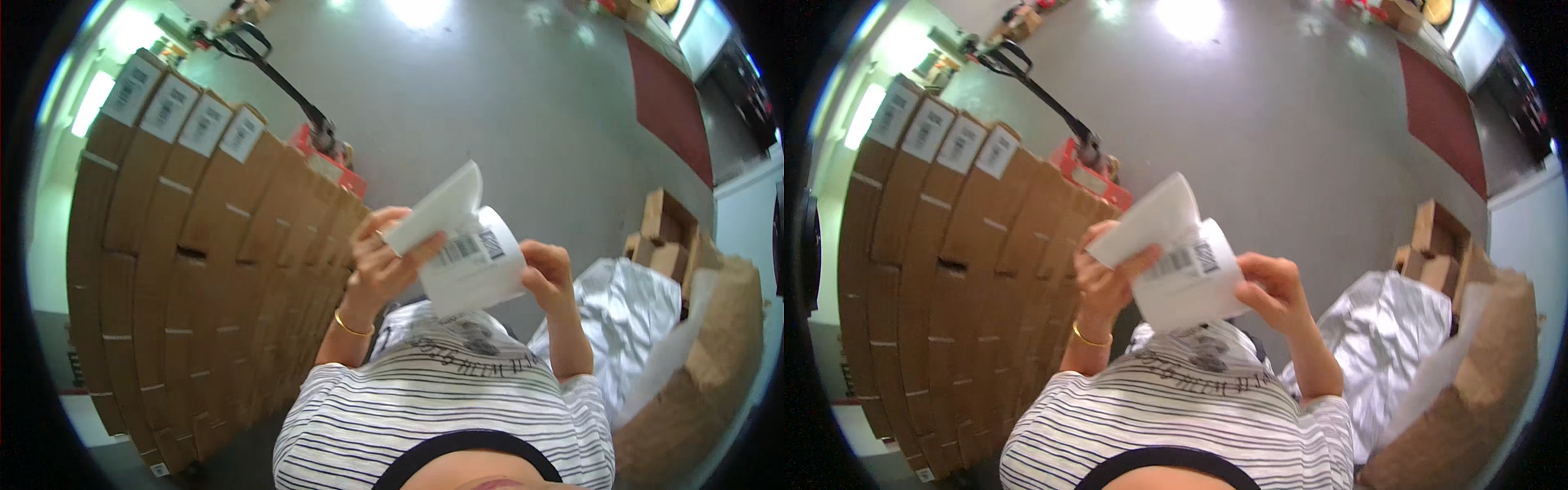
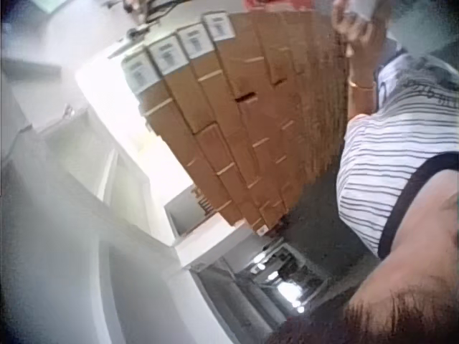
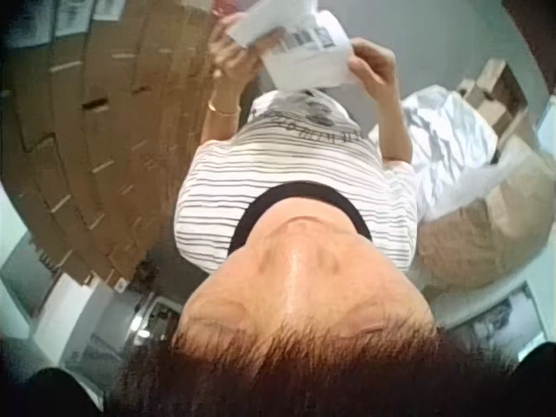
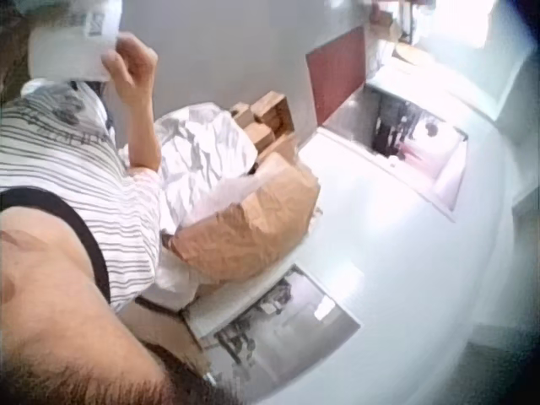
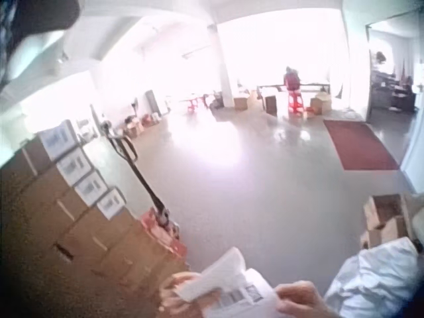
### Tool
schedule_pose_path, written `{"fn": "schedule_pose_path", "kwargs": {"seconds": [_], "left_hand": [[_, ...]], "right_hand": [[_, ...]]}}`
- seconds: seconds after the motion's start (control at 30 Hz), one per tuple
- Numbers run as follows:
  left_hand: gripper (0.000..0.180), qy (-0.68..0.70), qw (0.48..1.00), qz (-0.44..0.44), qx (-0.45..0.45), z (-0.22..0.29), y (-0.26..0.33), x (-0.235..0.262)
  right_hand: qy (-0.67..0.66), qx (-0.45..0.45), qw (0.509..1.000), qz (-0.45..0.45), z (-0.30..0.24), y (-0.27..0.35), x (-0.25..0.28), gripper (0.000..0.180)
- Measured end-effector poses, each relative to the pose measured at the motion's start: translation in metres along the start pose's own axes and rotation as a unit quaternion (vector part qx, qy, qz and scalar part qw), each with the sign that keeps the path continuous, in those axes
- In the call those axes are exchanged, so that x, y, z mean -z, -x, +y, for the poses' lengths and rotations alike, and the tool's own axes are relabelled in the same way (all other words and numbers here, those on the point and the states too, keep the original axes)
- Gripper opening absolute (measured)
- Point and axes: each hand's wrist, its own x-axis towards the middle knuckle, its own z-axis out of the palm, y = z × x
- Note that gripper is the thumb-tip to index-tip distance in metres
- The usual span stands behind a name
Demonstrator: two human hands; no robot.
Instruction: The person peels adhesive shipping labels from backing sheets and sticks them onto cardboard boxes stacked on pallets by hand.
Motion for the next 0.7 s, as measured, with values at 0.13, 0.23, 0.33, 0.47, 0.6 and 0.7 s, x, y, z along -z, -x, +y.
{"fn": "schedule_pose_path", "kwargs": {"seconds": [0.13,0.23,0.33,0.47,0.6,0.7], "left_hand": [[0.031,0.053,0.998,-0.02,-0.016,-0.053,-0.047,-0.047],[0.035,0.047,0.999,-0.011,-0.02,-0.095,-0.067,-0.082],[0.033,0.05,0.999,-0.016,0.001,-0.134,-0.087,-0.116],[0.044,0.043,0.997,-0.054,0.047,-0.196,-0.133,-0.152],[0.046,-0.004,0.981,-0.032,0.192,-0.266,-0.159,-0.187],[0.024,-0.101,0.931,0.126,0.328,-0.316,-0.175,-0.199]], "right_hand": [[-0.086,-0.009,0.996,0.038,0.016,-0.063,0.037,0.021],[-0.018,-0.059,0.996,0.068,0.017,-0.113,0.062,0.018],[-0.036,-0.064,0.995,0.074,0.034,-0.174,0.093,0.015],[-0.049,-0.074,0.992,0.084,0.046,-0.267,0.158,0.012],[-0.041,-0.052,0.99,0.128,0.054,-0.369,0.238,0.014],[-0.022,-0.056,0.994,0.09,0.057,-0.449,0.301,0.014]]}}
